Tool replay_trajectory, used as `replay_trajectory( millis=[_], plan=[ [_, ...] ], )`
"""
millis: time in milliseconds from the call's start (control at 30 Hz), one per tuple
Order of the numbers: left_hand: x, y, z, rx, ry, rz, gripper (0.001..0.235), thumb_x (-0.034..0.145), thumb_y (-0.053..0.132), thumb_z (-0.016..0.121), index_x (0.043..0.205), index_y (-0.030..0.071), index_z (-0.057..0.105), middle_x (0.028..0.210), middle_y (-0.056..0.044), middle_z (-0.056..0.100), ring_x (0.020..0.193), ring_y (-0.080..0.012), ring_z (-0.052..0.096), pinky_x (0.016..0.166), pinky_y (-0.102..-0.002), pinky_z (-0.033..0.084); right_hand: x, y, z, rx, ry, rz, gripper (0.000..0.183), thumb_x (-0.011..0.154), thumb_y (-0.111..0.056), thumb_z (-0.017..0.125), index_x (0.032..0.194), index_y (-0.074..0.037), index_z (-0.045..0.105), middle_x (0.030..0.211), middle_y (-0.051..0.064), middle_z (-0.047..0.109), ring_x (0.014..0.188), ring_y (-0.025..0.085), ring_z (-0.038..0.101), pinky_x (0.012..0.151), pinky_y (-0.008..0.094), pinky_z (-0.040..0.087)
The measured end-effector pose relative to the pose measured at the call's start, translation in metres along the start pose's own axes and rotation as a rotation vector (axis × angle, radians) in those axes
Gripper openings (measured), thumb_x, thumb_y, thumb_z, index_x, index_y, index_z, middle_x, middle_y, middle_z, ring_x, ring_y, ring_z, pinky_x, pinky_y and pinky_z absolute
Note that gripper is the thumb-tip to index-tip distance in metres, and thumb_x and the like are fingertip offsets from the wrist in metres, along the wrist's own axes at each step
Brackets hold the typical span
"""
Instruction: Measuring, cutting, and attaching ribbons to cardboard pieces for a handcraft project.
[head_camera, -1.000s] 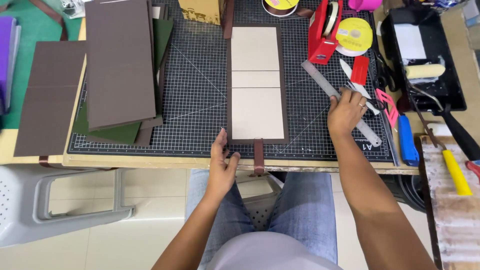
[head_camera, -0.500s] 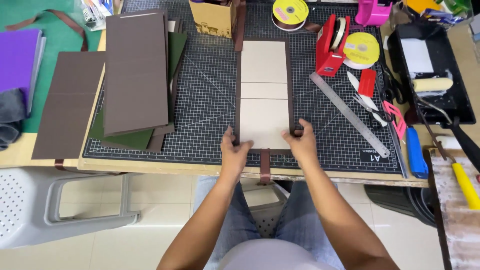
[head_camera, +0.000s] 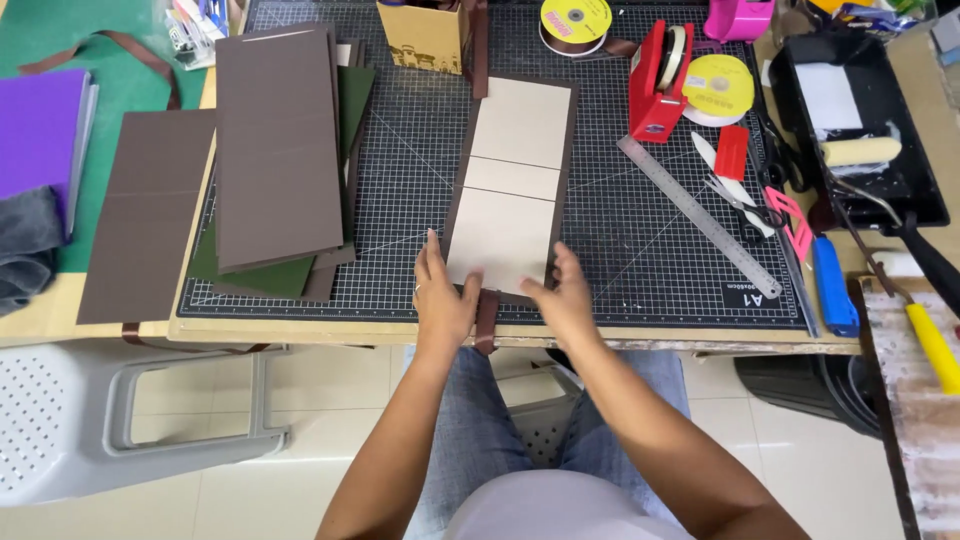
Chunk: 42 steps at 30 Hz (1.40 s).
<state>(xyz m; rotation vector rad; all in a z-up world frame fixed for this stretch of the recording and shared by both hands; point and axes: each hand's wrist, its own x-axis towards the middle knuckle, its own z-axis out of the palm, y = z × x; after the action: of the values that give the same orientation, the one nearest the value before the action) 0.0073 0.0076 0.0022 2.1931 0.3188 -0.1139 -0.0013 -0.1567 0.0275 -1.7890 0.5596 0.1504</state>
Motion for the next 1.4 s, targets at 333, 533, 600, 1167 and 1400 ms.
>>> replay_trajectory(
  millis=[333, 533, 600, 1167, 1400],
  plan=[
    [0.038, -0.026, -0.010, -0.192, 0.077, -0.085, 0.085, 0.095, 0.022, 0.073, 0.162, 0.007, 0.024, 0.137, -0.027, 0.047, 0.117, -0.0413, 0.068, 0.091, -0.050, 0.062, 0.067, 0.044, -0.003, 0.279, 0.039, 0.189, 0.088, 0.082, -0.023, 0.085, 0.152, -0.003, 0.035, 0.114, 0.015, 0.053, 0.095, 0.024, 0.056, 0.070, 0.038, 0.046],
    [0.062, -0.075, 0.014, -0.693, 0.167, -0.085, 0.097, 0.089, 0.029, 0.086, 0.162, 0.009, 0.023, 0.117, -0.011, 0.051, 0.097, -0.0202, 0.060, 0.081, -0.034, 0.059, 0.090, 0.080, -0.018, 0.461, -0.138, 0.147, 0.052, 0.093, -0.014, 0.079, 0.138, 0.002, 0.058, 0.121, 0.025, 0.069, 0.109, 0.036, 0.071, 0.085, 0.050, 0.061],
    [0.054, -0.075, 0.018, -0.757, 0.205, -0.085, 0.095, 0.089, 0.026, 0.087, 0.161, 0.010, 0.027, 0.117, -0.009, 0.049, 0.097, -0.0179, 0.057, 0.082, -0.030, 0.057, 0.078, 0.094, -0.018, 0.460, -0.178, 0.156, 0.052, 0.094, -0.014, 0.078, 0.139, 0.001, 0.057, 0.124, 0.024, 0.068, 0.111, 0.036, 0.070, 0.087, 0.050, 0.061],
    [-0.009, 0.028, -0.134, -0.788, -0.229, 0.496, 0.113, 0.082, -0.010, 0.078, 0.166, 0.017, 0.006, 0.125, -0.011, 0.041, 0.088, -0.0154, 0.069, 0.070, -0.027, 0.069, -0.007, -0.131, -0.058, -0.615, -0.476, -1.250, 0.077, 0.088, -0.044, 0.077, 0.153, -0.015, 0.049, 0.152, 0.019, 0.054, 0.148, 0.041, 0.036, 0.122, 0.066, 0.020],
    [-0.007, 0.056, -0.191, -0.576, -0.433, 0.571, 0.104, 0.082, 0.000, 0.077, 0.165, 0.016, 0.015, 0.136, -0.011, 0.041, 0.106, -0.0224, 0.063, 0.082, -0.035, 0.062, 0.007, -0.147, -0.076, -0.622, -1.047, -0.689, 0.018, 0.093, -0.030, 0.070, 0.101, -0.014, 0.072, 0.076, -0.004, 0.071, 0.070, 0.012, 0.063, 0.066, 0.028, 0.051]
  ],
)
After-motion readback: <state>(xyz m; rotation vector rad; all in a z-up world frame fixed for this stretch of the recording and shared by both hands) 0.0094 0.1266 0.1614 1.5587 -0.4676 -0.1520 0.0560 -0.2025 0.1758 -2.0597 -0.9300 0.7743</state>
